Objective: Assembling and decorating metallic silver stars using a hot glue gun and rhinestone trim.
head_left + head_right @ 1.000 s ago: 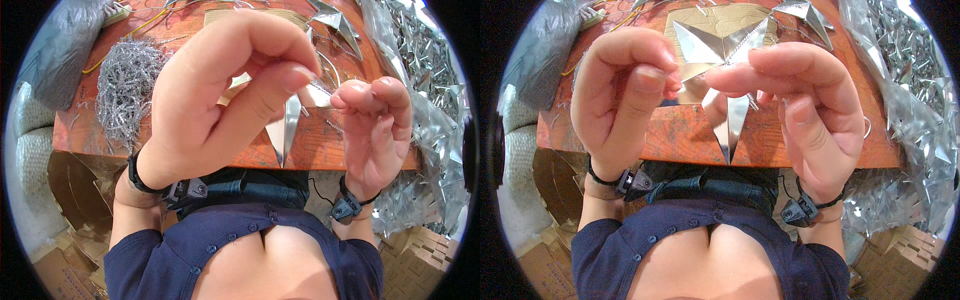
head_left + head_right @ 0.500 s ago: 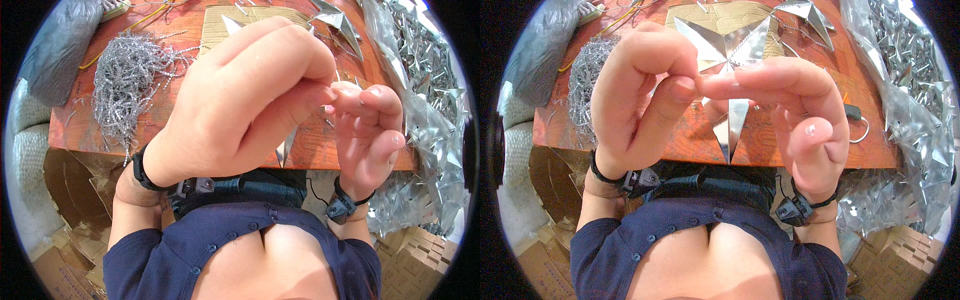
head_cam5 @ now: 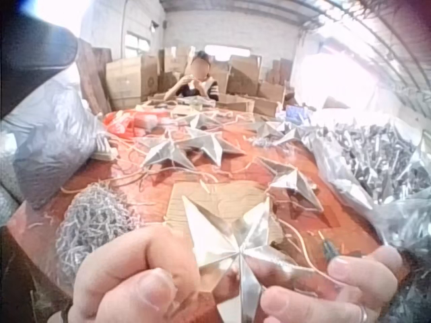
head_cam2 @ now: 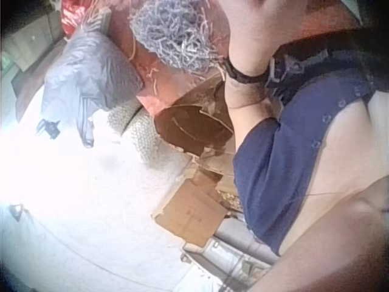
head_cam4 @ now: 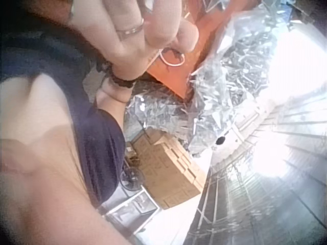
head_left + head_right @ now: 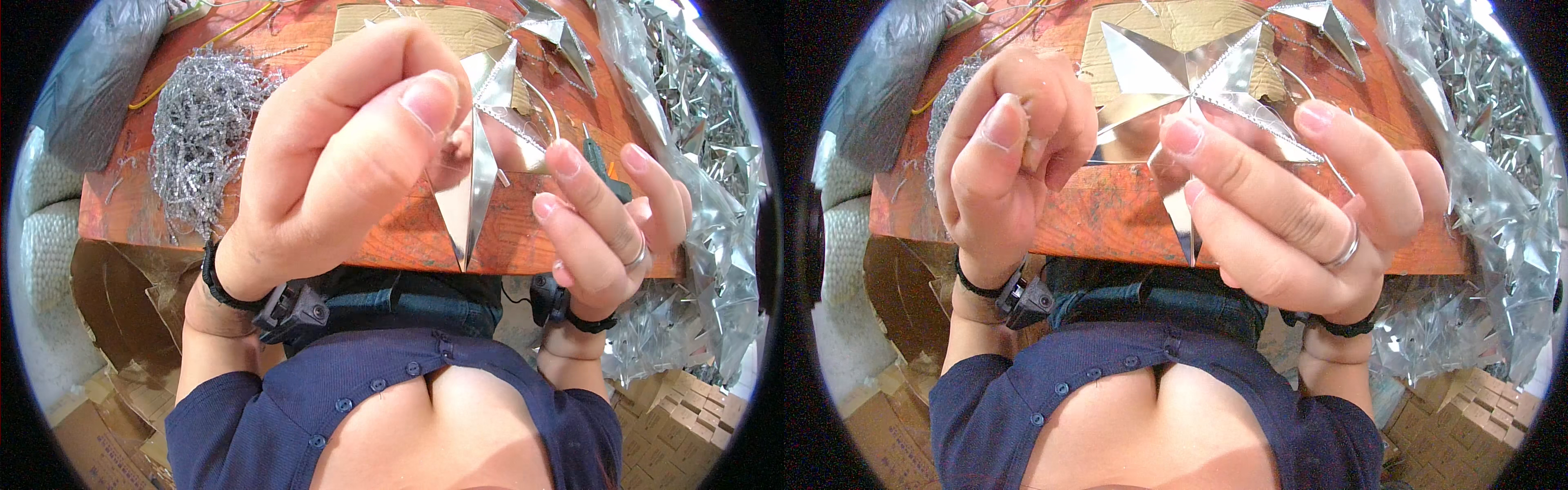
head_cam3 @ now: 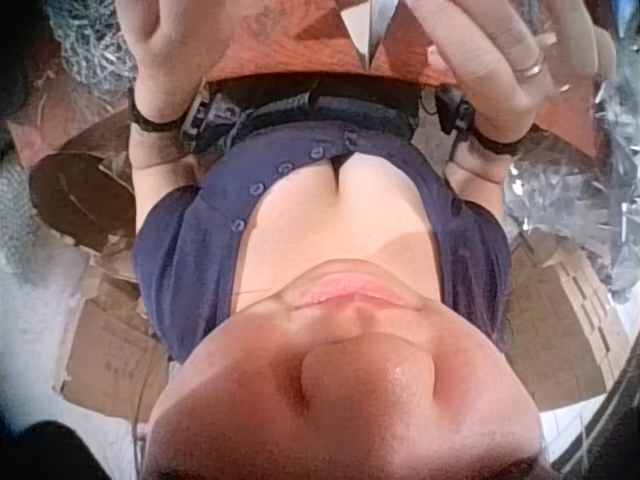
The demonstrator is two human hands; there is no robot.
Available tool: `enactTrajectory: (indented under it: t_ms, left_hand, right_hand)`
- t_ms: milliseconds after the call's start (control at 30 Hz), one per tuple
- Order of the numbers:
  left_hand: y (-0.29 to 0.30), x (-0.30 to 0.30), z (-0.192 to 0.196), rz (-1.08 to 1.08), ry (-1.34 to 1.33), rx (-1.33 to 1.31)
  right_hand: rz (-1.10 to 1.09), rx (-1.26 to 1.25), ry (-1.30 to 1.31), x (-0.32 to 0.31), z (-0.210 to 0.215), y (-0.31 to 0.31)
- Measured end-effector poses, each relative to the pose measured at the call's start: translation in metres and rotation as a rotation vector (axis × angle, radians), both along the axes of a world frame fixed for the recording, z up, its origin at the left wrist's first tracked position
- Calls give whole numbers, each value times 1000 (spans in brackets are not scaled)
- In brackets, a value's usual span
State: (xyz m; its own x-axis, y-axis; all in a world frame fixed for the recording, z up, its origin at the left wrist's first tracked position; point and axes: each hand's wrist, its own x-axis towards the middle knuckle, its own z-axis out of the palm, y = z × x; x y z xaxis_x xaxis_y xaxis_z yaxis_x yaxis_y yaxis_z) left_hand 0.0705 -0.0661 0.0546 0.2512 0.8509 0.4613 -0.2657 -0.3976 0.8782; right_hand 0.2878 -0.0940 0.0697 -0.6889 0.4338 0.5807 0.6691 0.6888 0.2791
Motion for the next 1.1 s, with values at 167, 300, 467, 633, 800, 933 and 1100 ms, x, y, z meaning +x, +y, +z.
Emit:
enactTrajectory:
  t_ms: [167, 300, 467, 633, 800, 933, 1100]
  left_hand:
    - [1, -4, -4, -28, 75, 122]
    - [-3, 1, -3, -5, -14, 42]
    - [-2, -2, -3, -82, -5, -37]
    - [-4, 1, -1, -43, -40, -82]
    - [-3, 3, 0, -146, -20, 125]
    - [-4, 3, -2, -121, -3, 124]
    - [-11, -1, 1, -160, -16, -101]
  right_hand:
    - [47, -95, 73, -1, 2, 1]
    - [91, -189, 147, 0, 3, 2]
    - [128, -303, 237, 1, 3, 2]
    - [422, -543, 640, -3, -18, 10]
    - [397, -591, 637, -8, -13, 6]
    - [345, -571, 603, -8, -9, 5]
    - [266, -392, 450, -11, -13, 4]
